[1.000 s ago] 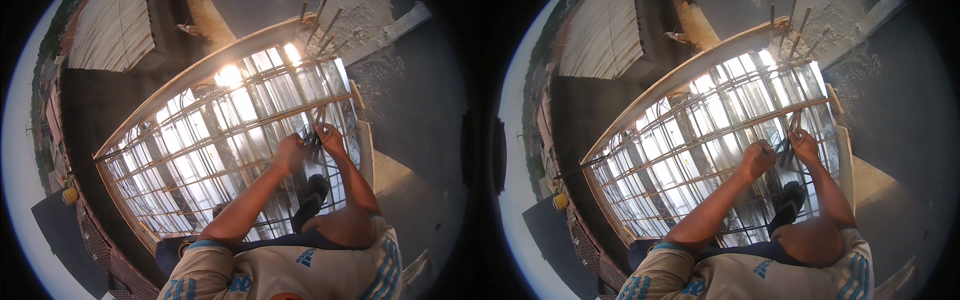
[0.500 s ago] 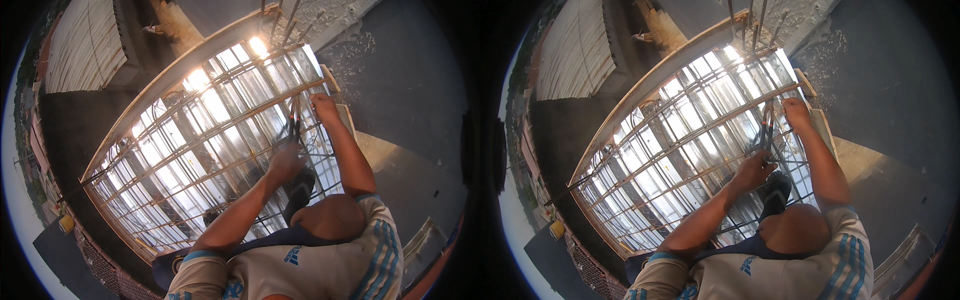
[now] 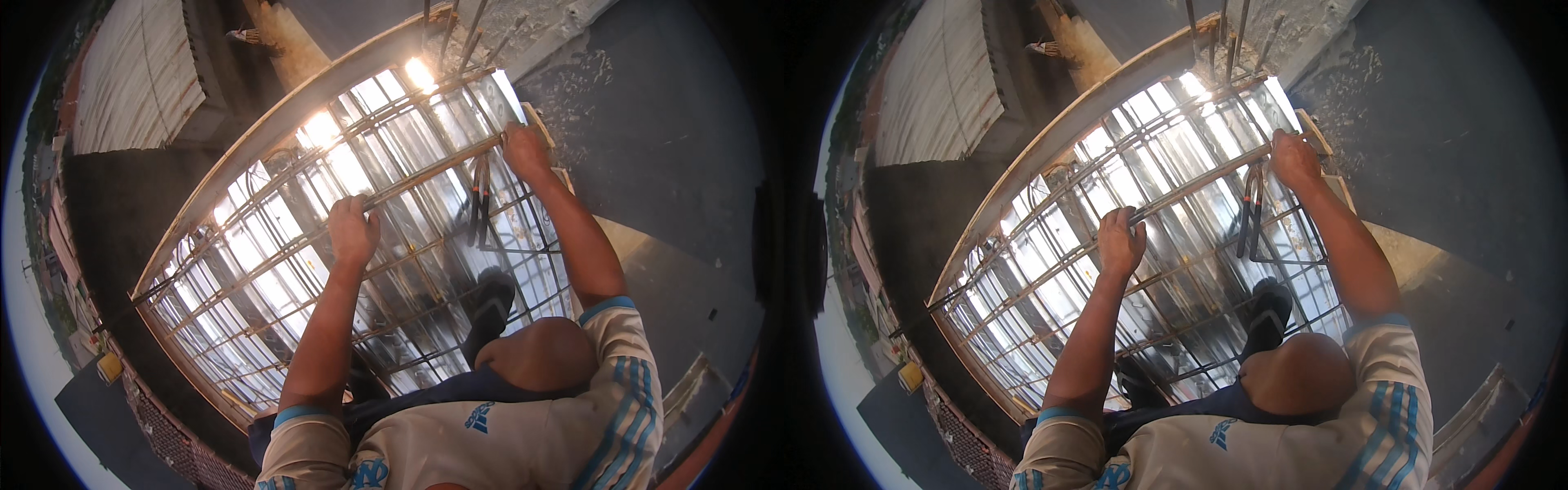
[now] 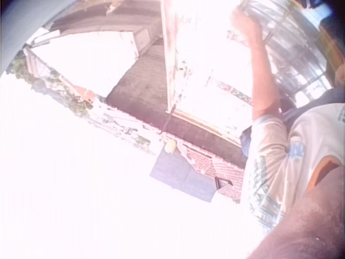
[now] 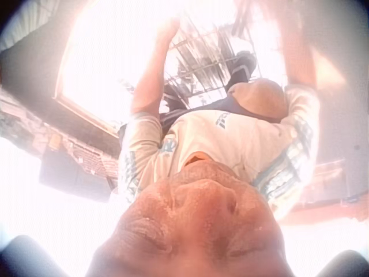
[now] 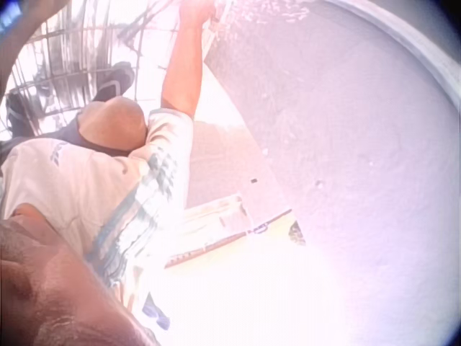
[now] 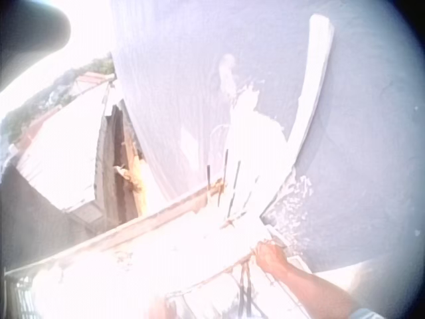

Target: The person is assembling a metal grid structure on a rooftop. They are using pliers to bend and secure metal wires, connecting them to the grid framework. The person moves around the grid, adjusting and tightening connections.

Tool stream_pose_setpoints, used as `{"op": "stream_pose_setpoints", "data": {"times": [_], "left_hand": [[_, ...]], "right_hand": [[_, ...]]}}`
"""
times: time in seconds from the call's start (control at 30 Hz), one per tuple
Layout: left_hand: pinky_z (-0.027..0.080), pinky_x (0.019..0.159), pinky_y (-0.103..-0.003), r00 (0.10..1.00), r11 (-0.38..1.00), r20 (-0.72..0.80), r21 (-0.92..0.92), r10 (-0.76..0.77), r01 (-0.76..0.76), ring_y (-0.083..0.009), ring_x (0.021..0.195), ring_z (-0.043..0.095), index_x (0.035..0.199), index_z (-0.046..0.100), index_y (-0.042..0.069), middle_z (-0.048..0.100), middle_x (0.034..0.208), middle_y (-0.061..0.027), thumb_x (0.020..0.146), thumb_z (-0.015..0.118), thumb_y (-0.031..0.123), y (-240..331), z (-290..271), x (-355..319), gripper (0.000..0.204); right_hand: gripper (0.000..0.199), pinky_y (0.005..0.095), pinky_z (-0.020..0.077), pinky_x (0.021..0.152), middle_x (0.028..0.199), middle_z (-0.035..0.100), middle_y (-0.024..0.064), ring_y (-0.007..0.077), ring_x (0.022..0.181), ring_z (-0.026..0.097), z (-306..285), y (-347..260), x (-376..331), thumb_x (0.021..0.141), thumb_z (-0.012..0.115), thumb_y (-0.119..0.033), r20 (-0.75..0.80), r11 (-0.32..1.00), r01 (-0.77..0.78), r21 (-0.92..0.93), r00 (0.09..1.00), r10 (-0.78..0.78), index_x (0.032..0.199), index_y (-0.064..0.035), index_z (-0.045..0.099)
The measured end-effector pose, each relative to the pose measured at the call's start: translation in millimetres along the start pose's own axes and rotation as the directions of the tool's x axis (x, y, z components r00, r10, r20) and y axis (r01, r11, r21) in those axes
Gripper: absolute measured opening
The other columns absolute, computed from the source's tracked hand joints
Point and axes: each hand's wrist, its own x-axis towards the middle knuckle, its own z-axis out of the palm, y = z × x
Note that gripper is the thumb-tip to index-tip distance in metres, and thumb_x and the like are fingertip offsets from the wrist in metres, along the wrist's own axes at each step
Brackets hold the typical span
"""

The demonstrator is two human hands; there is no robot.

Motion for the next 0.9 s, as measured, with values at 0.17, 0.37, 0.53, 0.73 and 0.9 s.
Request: {"op": "stream_pose_setpoints", "data": {"times": [0.17,0.37,0.53,0.73,0.9], "left_hand": [[0.027,0.109,-0.048,0.966,0.990,0.254,0.138,-0.042,0.006,-0.0352,0.131,0.036,0.137,0.041,0.013,0.044,0.137,-0.0144,0.080,0.069,0.035,-12.4,14.4,-5.4,0.067],[0.016,0.114,-0.051,0.934,0.986,0.352,0.166,-0.058,-0.002,-0.0372,0.140,0.022,0.148,0.024,0.018,0.029,0.149,-0.0132,0.079,0.070,0.038,-12.8,20.6,-6.4,0.085],[0.015,0.114,-0.051,0.935,0.991,0.350,0.134,-0.063,0.017,-0.0378,0.140,0.021,0.147,0.026,0.018,0.031,0.149,-0.0146,0.080,0.069,0.036,-15.6,16.4,-8.7,0.082],[0.031,0.109,-0.042,0.907,0.896,0.294,-0.413,0.301,-0.164,-0.0362,0.131,0.038,0.140,0.038,0.011,0.043,0.139,-0.0194,0.088,0.060,0.022,10.0,-23.6,-9.7,0.057],[0.044,0.095,-0.042,0.769,0.920,0.592,-0.391,0.242,0.012,-0.0382,0.107,0.057,0.125,0.053,0.006,0.061,0.114,-0.0216,0.092,0.053,0.021,43.8,-75.7,-45.3,0.035]], "right_hand": [[0.019,0.0504,0.0503,0.082,0.093,0.066,0.0238,0.0396,0.091,0.065,20.6,-0.3,-25.6,0.087,0.051,-0.014,0.167,0.982,-0.153,-0.111,0.971,0.170,0.095,-0.0017,0.063],[0.021,0.0476,0.0503,0.078,0.091,0.066,0.0234,0.0404,0.088,0.064,-2.6,34.6,9.9,0.087,0.054,-0.016,0.048,0.979,-0.199,0.051,0.979,0.196,0.095,-0.0012,0.065],[0.018,0.0471,0.0486,0.075,0.087,0.065,0.0221,0.0401,0.084,0.063,11.1,7.2,-56.8,0.090,0.053,-0.017,0.249,0.967,-0.022,0.253,0.968,-0.043,0.095,-0.0036,0.064],[0.020,0.0471,0.0472,0.071,0.083,0.064,0.0205,0.0396,0.080,0.062,15.0,-79.9,-115.0,0.092,0.053,-0.022,0.421,0.751,0.302,0.587,0.679,-0.601,0.097,-0.0054,0.064],[0.019,0.0450,0.0484,0.071,0.083,0.065,0.0193,0.0375,0.078,0.063,-22.3,-144.0,-114.6,0.089,0.057,-0.020,0.485,0.691,0.302,0.656,0.533,-0.693,0.091,-0.0028,0.064]]}}
